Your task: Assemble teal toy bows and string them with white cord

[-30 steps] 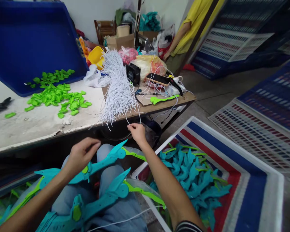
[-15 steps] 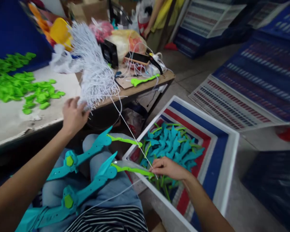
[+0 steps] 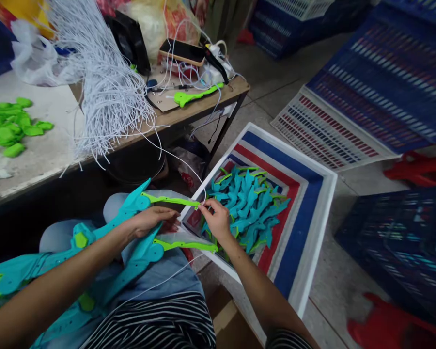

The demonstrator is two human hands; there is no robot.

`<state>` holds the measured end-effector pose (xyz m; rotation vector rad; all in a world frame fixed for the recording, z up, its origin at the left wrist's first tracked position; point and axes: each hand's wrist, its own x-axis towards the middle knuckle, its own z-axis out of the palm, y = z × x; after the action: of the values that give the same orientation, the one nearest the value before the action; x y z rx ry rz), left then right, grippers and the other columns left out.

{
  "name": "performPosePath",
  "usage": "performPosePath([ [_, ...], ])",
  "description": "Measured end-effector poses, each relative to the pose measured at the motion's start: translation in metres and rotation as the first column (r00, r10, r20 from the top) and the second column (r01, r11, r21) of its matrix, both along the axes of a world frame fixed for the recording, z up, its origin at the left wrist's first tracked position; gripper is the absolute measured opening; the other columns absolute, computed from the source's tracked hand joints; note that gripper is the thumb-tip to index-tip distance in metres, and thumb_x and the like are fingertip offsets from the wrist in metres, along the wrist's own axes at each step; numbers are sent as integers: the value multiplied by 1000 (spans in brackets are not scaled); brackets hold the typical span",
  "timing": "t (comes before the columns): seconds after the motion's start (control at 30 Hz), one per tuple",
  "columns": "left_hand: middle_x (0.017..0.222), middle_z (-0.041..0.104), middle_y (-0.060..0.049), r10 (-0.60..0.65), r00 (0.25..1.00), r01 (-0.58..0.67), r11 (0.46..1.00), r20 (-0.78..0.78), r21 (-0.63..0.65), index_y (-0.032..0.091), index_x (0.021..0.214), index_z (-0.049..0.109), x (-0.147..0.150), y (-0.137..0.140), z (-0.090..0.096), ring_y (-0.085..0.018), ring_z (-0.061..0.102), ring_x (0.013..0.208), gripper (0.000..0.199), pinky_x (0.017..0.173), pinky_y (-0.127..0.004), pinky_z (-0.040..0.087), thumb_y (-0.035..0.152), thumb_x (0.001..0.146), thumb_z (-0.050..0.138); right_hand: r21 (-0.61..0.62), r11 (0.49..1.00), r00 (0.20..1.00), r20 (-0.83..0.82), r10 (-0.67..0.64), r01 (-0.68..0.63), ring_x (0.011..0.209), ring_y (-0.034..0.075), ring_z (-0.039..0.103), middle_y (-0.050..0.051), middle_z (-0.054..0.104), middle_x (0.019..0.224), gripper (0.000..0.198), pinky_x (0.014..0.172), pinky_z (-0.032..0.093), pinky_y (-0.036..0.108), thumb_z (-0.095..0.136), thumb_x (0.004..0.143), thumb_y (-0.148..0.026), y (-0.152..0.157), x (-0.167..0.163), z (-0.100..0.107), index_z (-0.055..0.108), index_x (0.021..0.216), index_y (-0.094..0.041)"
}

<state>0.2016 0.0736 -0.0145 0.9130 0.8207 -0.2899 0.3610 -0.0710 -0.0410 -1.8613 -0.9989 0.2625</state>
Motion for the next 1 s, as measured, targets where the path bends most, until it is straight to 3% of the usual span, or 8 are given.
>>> performPosePath([
  [0.1,75,69,-10,75,997,-68,976,24,-206,10,81,66,-11,-5,-4,-16,65,67,25,65,-25,50,35,79,68,28,1000,996,93,12,-14,68,17,61,4,67,75,21,59,48,29,58,86,-35,0,-1,-1,60,71,-20],
  [0.27,75,68,-10,186,982,-184,956,-13,-230,10,85,64,4,-8,-17,-16,65,64,10,62,-27,52,20,82,64,60,993,962,260,81,-100,74,18,62,4,67,75,15,65,50,33,58,87,-25,0,-1,0,60,73,-21],
  [0.47,74,68,-9,52,993,-22,964,107,-266,9,78,65,42,-13,-32,-15,66,63,7,66,-27,52,16,79,66,71,984,932,338,131,-164,77,19,61,4,66,78,11,69,51,34,59,87,-20,0,-1,-5,61,76,-21],
  [0.57,71,67,-7,6,993,19,977,120,-212,10,76,64,55,-20,-37,-14,65,64,10,70,-28,50,19,79,68,49,986,935,326,138,-162,91,22,61,8,67,93,10,79,51,40,59,86,-24,-1,2,-10,62,77,-20],
  [0.7,61,64,-4,-75,995,73,997,63,28,12,65,60,56,-21,-34,-14,61,57,19,69,-31,49,23,79,64,-14,960,922,274,272,-279,94,22,62,8,67,98,9,81,52,39,56,88,-28,-3,9,-18,61,88,-21],
  [0.83,53,58,0,-34,999,32,973,4,229,13,56,58,11,1,-12,-14,55,55,20,69,-32,47,21,73,65,-55,975,952,210,221,-215,92,22,64,8,67,100,24,79,54,38,55,88,-35,-5,13,-26,57,108,-21],
  [0.93,69,65,-2,32,998,-54,908,58,415,16,64,64,-55,17,17,-17,58,73,17,77,-31,46,30,73,65,-87,978,971,133,199,-188,93,22,64,9,67,104,40,78,54,38,55,87,-39,-4,12,-27,49,122,-21],
  [1.0,84,70,-6,135,988,-152,907,72,392,16,70,66,-102,21,38,-20,61,83,23,80,-33,47,39,72,66,-104,974,971,110,211,-200,93,23,64,9,67,105,43,79,54,38,55,87,-41,-2,10,-26,48,124,-21],
])
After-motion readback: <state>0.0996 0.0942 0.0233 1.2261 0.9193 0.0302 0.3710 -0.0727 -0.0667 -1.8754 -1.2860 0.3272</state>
